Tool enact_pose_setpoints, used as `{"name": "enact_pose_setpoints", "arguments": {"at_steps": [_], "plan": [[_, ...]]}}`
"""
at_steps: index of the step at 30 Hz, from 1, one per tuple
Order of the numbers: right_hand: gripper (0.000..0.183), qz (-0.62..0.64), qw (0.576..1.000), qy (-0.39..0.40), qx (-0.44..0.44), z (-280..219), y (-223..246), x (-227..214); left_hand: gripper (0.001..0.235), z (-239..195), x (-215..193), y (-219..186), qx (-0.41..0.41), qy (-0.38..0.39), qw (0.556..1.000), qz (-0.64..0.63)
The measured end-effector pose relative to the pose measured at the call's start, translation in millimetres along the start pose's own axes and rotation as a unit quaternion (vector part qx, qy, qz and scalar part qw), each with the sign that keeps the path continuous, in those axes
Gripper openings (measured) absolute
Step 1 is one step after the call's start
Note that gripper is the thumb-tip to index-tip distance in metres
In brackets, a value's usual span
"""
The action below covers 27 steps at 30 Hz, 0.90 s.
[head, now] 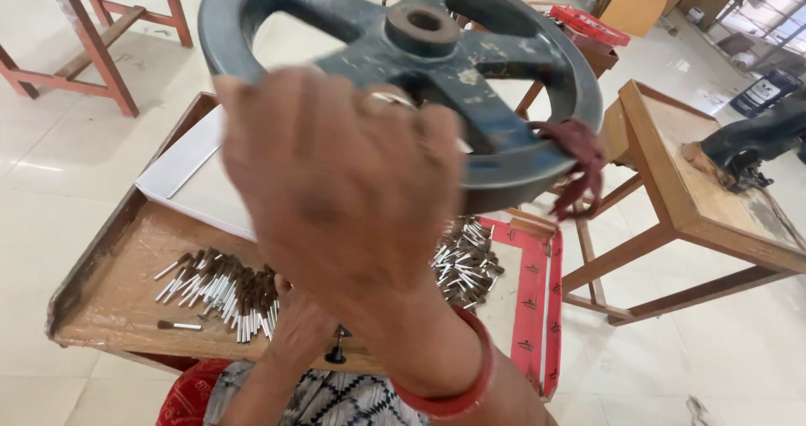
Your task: Operating a manual machine to insert bristles into brush handles in a workshop environment.
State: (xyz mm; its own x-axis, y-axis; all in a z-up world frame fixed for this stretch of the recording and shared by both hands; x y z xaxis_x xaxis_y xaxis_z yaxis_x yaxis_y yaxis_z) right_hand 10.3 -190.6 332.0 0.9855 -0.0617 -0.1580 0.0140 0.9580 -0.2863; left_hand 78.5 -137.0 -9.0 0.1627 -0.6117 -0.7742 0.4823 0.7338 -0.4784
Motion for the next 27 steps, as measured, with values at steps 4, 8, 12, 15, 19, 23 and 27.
{"name": "enact_pose_setpoints", "arguments": {"at_steps": [4, 8, 12, 15, 19, 23, 27], "plan": [[0.028, 0.085, 0.995, -0.023, -0.056, -11.3, -38.3, 4.4, 0.036, 17.0, -13.7, -24.1, -0.009, 0.021, 1.0, -0.014], [0.043, 0.33, 0.942, -0.016, 0.06, -39.4, -109.4, 29.0, 0.025, 15.7, 43.8, 2.1, 0.023, -0.006, 0.998, -0.064], [0.053, 0.418, 0.901, -0.019, 0.116, -56.5, -145.0, 53.8, 0.031, 10.5, 41.3, -45.3, 0.026, -0.02, 0.96, -0.279], [0.057, 0.471, 0.875, -0.035, 0.109, -54.1, -141.5, 59.2, 0.019, 5.3, 10.1, -69.5, 0.176, -0.128, 0.948, -0.232], [0.053, 0.447, 0.886, -0.066, 0.104, -48.3, -128.1, 49.5, 0.032, -10.3, -29.0, 44.4, 0.01, -0.085, 0.984, -0.154], [0.048, 0.395, 0.907, -0.096, 0.113, -48.9, -118.3, 41.8, 0.018, -54.6, -77.8, 229.1, -0.186, -0.174, 0.958, 0.129], [0.046, 0.385, 0.911, -0.094, 0.111, -45.9, -113.9, 39.5, 0.014, -64.3, -101.7, 233.7, -0.267, -0.127, 0.952, 0.076]]}}
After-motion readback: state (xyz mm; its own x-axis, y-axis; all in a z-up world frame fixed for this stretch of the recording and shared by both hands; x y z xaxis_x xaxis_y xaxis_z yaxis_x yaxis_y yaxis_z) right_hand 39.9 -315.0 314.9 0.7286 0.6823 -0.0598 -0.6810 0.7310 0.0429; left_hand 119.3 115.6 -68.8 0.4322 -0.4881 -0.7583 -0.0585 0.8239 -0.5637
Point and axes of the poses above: each hand's wrist, its own z-axis towards the middle knuckle, its own x-axis out of the palm, y = z × x, the point moved 5 cm from there along z, towards the middle knuckle, and after that the axes turned 15 degrees about -z, right-handed, at the moved point
